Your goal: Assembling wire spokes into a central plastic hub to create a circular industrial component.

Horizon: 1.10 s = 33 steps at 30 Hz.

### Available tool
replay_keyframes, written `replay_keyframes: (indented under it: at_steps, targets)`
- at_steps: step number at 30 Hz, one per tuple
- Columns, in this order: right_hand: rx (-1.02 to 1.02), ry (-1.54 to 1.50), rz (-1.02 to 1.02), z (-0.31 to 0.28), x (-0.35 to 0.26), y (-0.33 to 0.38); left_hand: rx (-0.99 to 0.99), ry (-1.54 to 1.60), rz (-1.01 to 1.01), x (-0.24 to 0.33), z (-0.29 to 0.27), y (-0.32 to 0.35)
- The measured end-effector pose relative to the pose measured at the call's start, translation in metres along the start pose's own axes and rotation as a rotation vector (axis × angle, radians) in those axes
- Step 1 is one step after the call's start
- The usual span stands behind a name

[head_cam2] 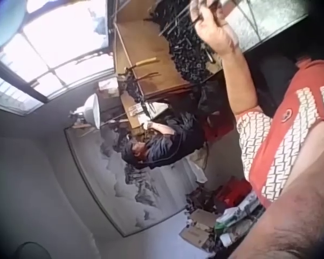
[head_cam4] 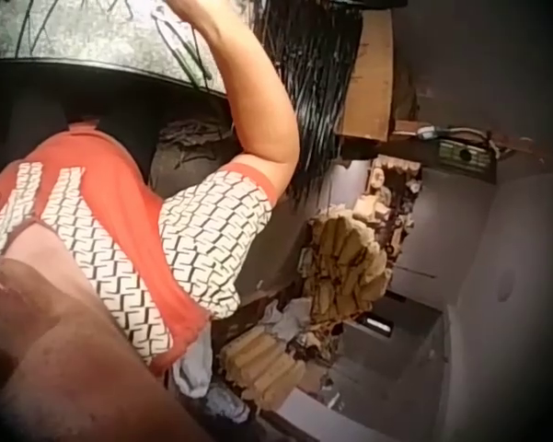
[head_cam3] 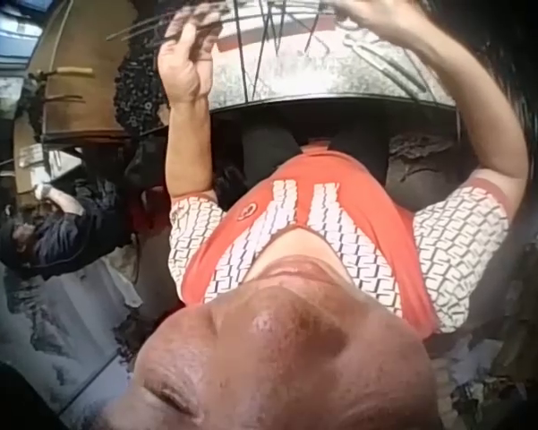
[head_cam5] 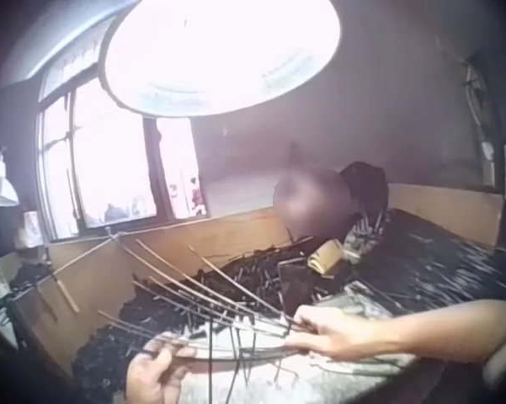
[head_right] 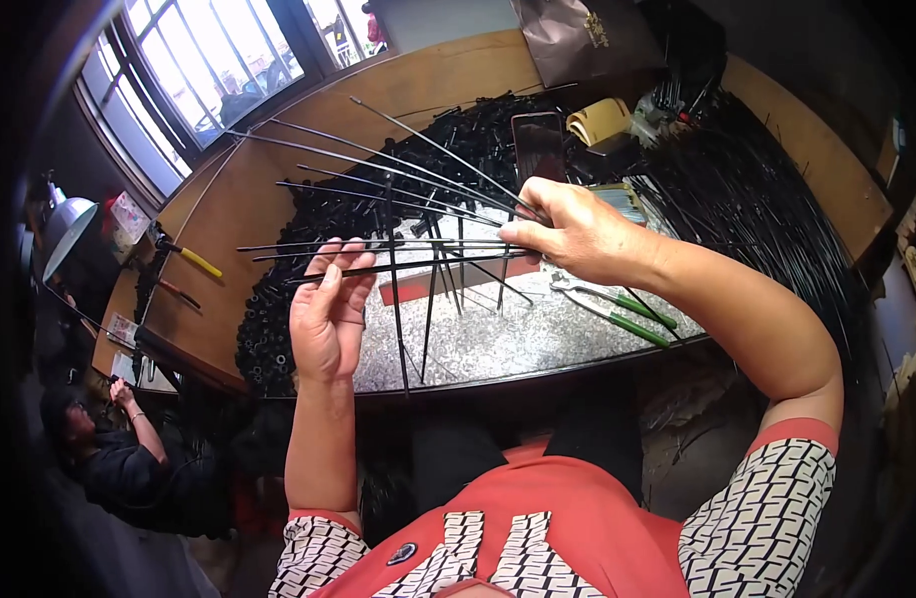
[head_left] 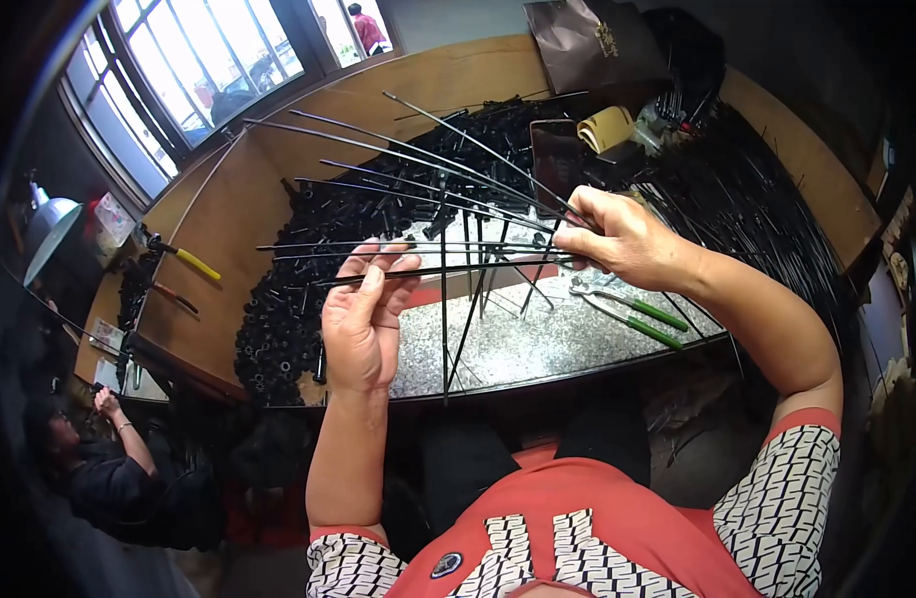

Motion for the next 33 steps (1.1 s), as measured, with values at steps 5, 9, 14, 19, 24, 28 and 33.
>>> replay_keyframes:
  at_steps: [5,9,14,19,24,28,33]
  targets:
    - [0.055,-0.043,-0.074,0.004,-0.004,0.003,0.048,-0.008,0.026,0.005,-0.003,0.005]
    - [0.029,-0.01,-0.087,0.006,-0.005,0.002,0.104,0.108,-0.013,0.004,-0.011,0.01]
    - [0.024,0.017,-0.133,0.007,-0.006,0.0,0.256,0.06,-0.144,0.0,-0.029,0.016]
    - [0.038,0.062,-0.163,0.01,-0.009,-0.002,0.537,-0.363,0.106,0.001,-0.048,0.018]
    - [-0.012,0.015,-0.195,0.024,-0.02,-0.004,0.119,-1.084,0.088,-0.009,0.012,0.011]
    - [-0.103,0.093,-0.329,0.04,-0.034,-0.01,0.009,-0.881,0.039,-0.021,0.052,0.008]
    - [-0.12,0.114,-0.379,0.05,-0.048,-0.009,0.057,-0.709,0.22,-0.048,0.047,0.001]
Point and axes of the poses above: each hand's wrist, its own y-axis away from the middle knuckle, its own z-axis out of the palm, x = y × z, the point moved 3 cm from there along -y, towards the middle knuckle, and after that the axes turned 8 degrees about -z, right-handed, at the moved point
